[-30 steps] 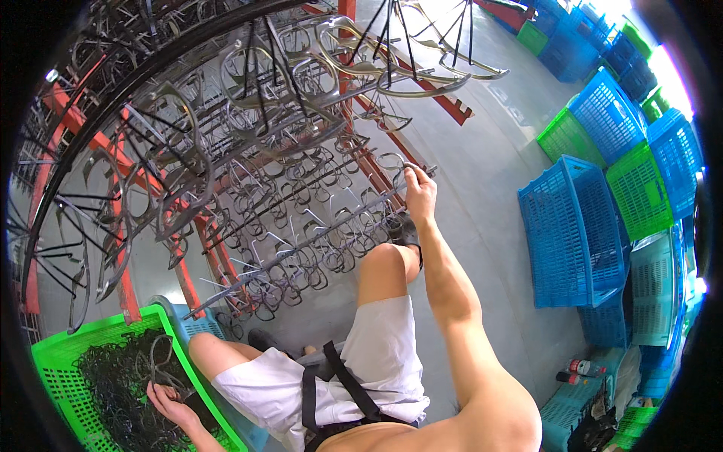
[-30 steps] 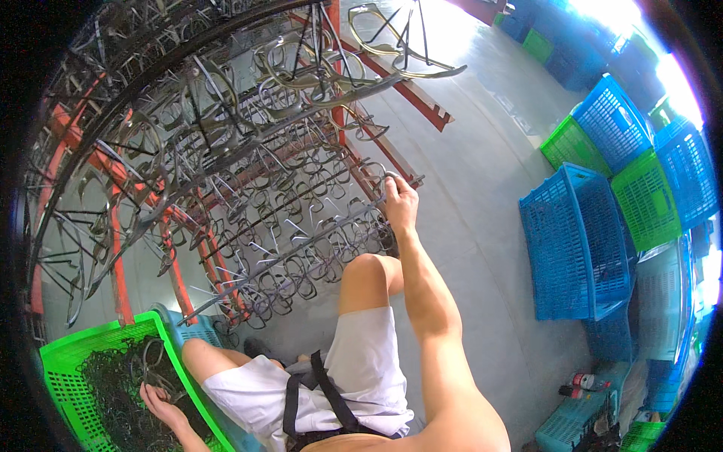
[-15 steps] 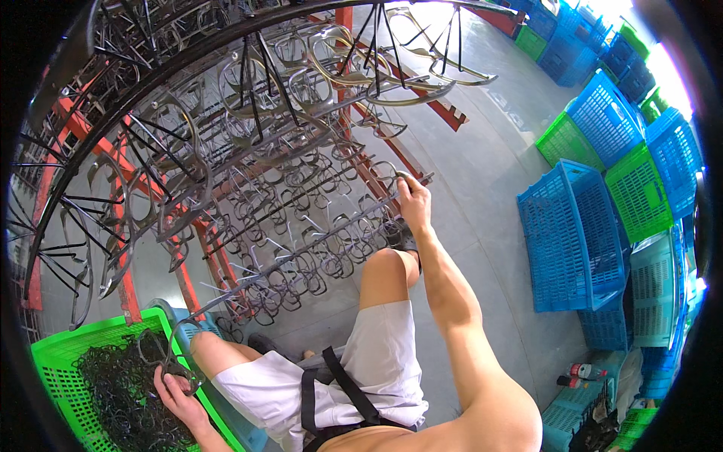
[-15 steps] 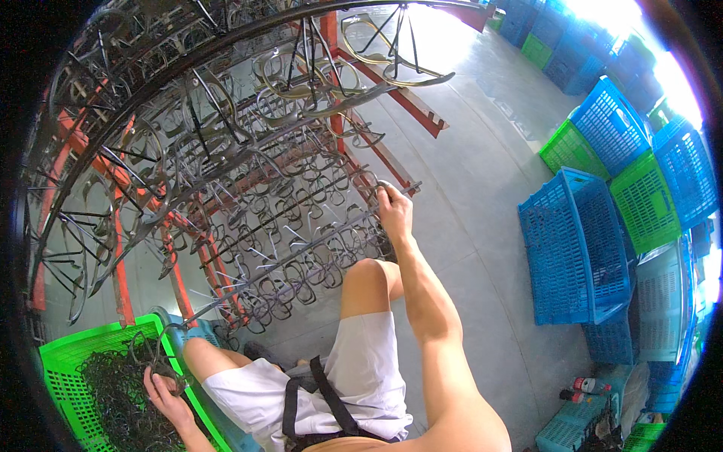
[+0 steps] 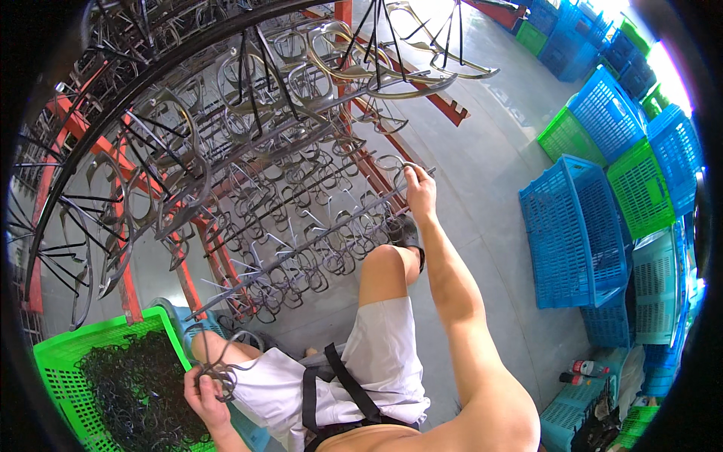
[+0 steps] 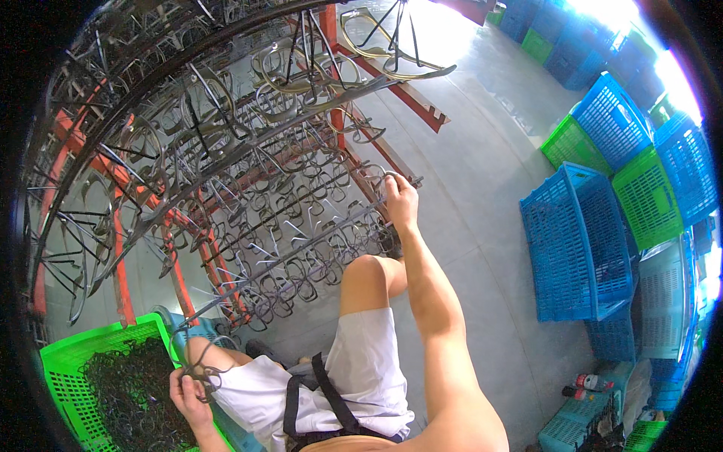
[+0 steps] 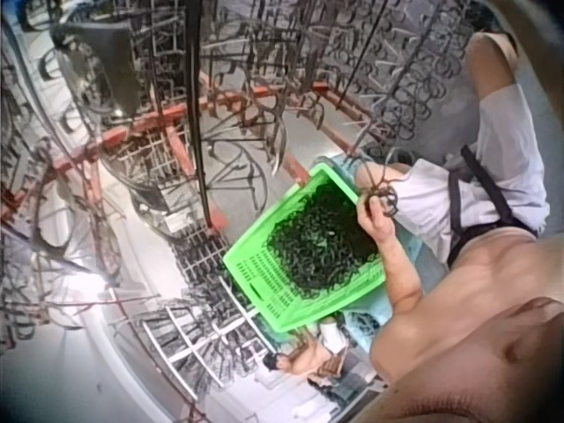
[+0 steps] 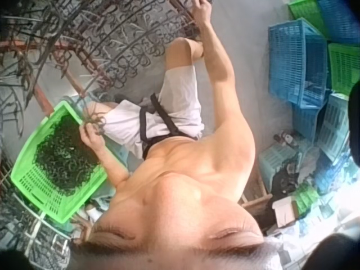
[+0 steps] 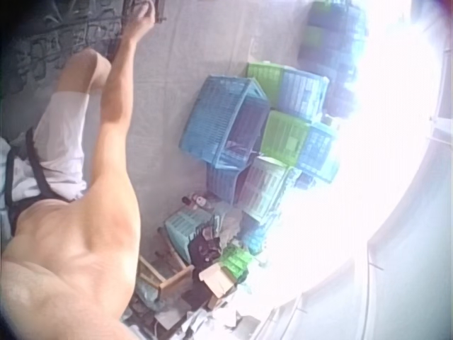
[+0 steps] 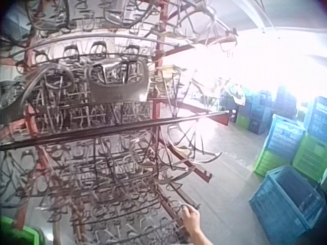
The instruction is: The person repeatedly picks small metal rings from a green basket and hangs them onto horizontal bars of a red metal rack. The person works one at a time, moving along the rack to fill available slots.
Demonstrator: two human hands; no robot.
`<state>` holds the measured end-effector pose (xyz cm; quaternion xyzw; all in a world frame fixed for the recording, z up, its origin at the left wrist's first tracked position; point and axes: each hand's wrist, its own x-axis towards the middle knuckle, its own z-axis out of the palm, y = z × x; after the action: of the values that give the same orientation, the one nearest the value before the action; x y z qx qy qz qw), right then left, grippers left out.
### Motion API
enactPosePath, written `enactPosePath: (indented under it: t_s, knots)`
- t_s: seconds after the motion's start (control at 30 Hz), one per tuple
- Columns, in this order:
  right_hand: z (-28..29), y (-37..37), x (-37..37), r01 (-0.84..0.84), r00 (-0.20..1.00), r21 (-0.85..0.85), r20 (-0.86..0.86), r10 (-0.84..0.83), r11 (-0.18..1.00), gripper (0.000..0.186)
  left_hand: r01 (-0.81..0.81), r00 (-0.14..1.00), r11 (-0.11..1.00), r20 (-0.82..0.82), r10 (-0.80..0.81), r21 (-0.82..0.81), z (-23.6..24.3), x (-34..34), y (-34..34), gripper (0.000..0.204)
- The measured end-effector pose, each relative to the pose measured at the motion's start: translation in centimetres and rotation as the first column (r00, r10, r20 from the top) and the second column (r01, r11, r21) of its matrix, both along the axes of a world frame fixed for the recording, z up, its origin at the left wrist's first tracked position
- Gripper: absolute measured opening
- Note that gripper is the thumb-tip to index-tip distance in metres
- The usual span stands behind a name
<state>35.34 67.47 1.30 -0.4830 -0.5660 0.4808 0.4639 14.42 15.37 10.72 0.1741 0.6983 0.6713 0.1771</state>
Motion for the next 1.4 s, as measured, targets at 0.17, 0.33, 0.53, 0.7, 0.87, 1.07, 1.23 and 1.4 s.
enactPosePath:
  t_s: [0.17, 0.33, 0.53, 0.7, 0.87, 1.07, 1.23, 1.4]
  knots:
    - [-0.4, 0.4, 0.1, -0.035, 0.995, -0.216, -0.096, 0.015, 0.976, 0.027, 0.133, 0.991, 0.991, 0.021, -0.133, -0.011, -1.0, 1.6, 2.6, 0.015]
    - [-1.5, 0.3, 0.9, -0.036, 0.995, -0.008, 0.095, 0.036, 0.999, 0.026, 0.189, 0.981, 0.982, 0.045, -0.189, 0.003, -1.2, 2.7, 5.3, 0.017]
    - [2.2, -3.1, -0.7, 0.111, 0.655, 0.516, 0.605, -0.453, 0.850, 0.028, 0.104, 0.962, 0.981, 0.232, -0.141, 0.164, -0.9, 3.4, 8.2, 0.016]
    - [8.1, -15.4, -1.8, -0.678, 0.727, 0.314, 0.425, 0.540, 0.665, 0.035, 0.220, 0.947, 0.960, 0.198, -0.252, 0.172, -0.6, 4.0, 9.2, 0.017]
    - [9.2, -23.2, -3.4, -0.925, 0.355, 0.189, 0.126, 0.926, 0.329, 0.026, 0.298, 0.931, 0.946, 0.182, -0.317, 0.125, -0.6, 4.8, 9.6, 0.021]
    - [8.3, -23.9, -1.8, -0.941, 0.320, 0.107, -0.018, 0.947, 0.320, 0.019, 0.009, 0.770, 0.987, 0.629, -0.108, 0.158, -2.0, 5.5, 10.6, 0.022]
    - [6.5, -18.8, 0.7, -0.829, 0.454, 0.317, -0.097, 0.886, 0.460, 0.013, 0.067, 0.868, 0.991, 0.483, -0.117, 0.120, -3.5, 6.0, 11.0, 0.016]
    - [1.9, -11.3, -3.1, 0.020, 0.887, -0.087, -0.458, -0.058, 0.996, 0.013, 0.244, 0.882, 0.965, 0.390, -0.264, 0.099, -3.7, 7.1, 11.0, 0.020]
